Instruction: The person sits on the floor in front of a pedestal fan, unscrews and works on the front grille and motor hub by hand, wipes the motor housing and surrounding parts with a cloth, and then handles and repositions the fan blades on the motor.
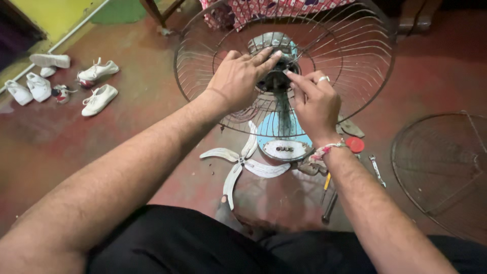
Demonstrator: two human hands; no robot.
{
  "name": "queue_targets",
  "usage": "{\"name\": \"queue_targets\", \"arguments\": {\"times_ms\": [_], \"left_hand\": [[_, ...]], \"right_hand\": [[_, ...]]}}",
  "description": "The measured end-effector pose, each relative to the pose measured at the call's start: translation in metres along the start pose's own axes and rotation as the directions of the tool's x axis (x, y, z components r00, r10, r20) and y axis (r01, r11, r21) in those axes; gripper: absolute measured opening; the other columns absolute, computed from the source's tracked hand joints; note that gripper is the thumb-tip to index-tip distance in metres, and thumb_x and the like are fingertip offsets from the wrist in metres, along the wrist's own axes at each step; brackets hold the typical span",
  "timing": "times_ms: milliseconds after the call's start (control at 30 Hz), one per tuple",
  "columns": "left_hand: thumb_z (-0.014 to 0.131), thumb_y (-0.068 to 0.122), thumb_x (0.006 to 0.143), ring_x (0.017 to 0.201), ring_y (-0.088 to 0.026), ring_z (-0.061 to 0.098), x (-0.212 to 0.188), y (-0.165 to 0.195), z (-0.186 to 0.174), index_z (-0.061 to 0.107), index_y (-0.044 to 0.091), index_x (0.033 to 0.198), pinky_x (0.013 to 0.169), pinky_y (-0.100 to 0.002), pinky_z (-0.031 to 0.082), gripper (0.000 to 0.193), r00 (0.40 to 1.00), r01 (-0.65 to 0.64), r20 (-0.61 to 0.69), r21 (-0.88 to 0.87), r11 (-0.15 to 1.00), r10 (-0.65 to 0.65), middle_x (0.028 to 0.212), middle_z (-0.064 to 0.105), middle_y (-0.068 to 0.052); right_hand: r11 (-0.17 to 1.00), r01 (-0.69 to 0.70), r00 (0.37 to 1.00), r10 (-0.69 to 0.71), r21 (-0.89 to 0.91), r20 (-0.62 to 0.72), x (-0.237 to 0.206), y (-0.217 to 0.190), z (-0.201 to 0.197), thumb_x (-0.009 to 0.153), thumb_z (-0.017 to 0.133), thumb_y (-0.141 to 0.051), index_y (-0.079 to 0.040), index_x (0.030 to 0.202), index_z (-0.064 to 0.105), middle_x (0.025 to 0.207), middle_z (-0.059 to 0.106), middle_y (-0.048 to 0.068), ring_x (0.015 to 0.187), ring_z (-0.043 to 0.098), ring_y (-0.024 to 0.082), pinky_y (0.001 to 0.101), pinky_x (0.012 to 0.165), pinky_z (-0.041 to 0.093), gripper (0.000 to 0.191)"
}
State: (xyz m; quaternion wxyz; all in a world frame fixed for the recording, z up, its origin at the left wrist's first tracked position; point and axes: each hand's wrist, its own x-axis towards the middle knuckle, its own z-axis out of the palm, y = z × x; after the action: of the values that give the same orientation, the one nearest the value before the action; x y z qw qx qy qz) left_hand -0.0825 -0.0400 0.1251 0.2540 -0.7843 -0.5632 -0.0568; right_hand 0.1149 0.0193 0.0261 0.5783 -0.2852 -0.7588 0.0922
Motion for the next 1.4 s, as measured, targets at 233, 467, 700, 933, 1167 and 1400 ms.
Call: {"name": "queue_targets", "arguments": {"times_ms": [233,467,700,933,1167,1400], "left_hand": [[0.069,0.013,0.069,0.122,-0.026,0.061,-0.005,0.005,-0.004,0.032,0.011,0.159,0.101,-0.043,0.04,0.098,0.998,-0.014,0.063,0.038,0.999,0.011,0.158,0.044,-0.014],[0.063,0.012,0.076,0.129,-0.026,0.057,-0.008,0.003,0.002,0.029,0.005,0.16,0.107,-0.043,0.039,0.091,0.998,-0.024,0.058,0.063,0.998,0.02,0.161,0.042,-0.016],[0.058,0.013,0.08,0.14,-0.03,0.051,-0.014,-0.002,0.021,0.035,-0.002,0.157,0.115,-0.045,0.034,0.081,0.998,-0.041,-0.057,-0.005,0.999,0.04,0.159,0.043,-0.021],[0.057,0.013,0.084,0.138,-0.031,0.053,-0.015,-0.007,0.029,0.049,-0.004,0.146,0.114,-0.044,0.038,0.065,0.997,-0.047,-0.057,-0.01,0.999,0.047,0.153,0.05,-0.022],[0.059,0.014,0.08,0.133,-0.032,0.057,-0.015,-0.005,0.021,0.06,-0.001,0.134,0.111,-0.045,0.04,0.056,0.997,-0.03,-0.071,-0.096,0.995,0.023,0.148,0.055,-0.023],[0.065,0.016,0.071,0.127,-0.033,0.061,-0.013,-0.005,0.01,0.074,0.003,0.107,0.107,-0.045,0.042,0.04,0.995,-0.04,-0.097,-0.206,0.978,0.02,0.142,0.059,-0.027]], "right_hand": [[0.995,0.025,0.999,-0.022,-0.1,0.03,-0.007,-0.005,0.0,0.096,0.074,-0.011,-0.022,0.115,0.08,0.09,0.066,0.007,0.072,0.068,0.026,0.0403,0.064,0.052,0.023],[0.995,0.078,0.997,-0.077,-0.06,0.021,0.007,-0.005,0.0,0.097,0.073,-0.009,-0.018,0.12,0.079,0.093,0.067,0.008,0.072,0.067,0.026,0.0395,0.063,0.052,0.026],[1.0,0.014,1.0,-0.014,0.001,-0.007,0.015,-0.004,-0.015,0.099,0.071,-0.006,-0.016,0.119,0.079,0.09,0.068,0.008,0.073,0.07,0.024,0.0377,0.065,0.053,0.024],[0.997,-0.076,0.997,0.076,0.007,-0.013,0.028,-0.004,-0.005,0.099,0.071,-0.007,-0.009,0.114,0.074,0.081,0.073,0.011,0.07,0.073,0.025,0.0394,0.063,0.054,0.016],[0.888,-0.383,0.919,0.395,0.254,0.005,0.024,-0.016,0.023,0.101,0.063,-0.006,-0.004,0.105,0.061,0.074,0.075,0.006,0.061,0.074,0.015,0.0303,0.05,0.054,0.005],[0.854,-0.415,0.892,0.45,0.314,-0.043,0.029,-0.033,0.034,0.101,0.062,-0.007,-0.005,0.103,0.062,0.075,0.075,0.006,0.058,0.073,0.015,0.0313,0.048,0.054,0.003]]}}
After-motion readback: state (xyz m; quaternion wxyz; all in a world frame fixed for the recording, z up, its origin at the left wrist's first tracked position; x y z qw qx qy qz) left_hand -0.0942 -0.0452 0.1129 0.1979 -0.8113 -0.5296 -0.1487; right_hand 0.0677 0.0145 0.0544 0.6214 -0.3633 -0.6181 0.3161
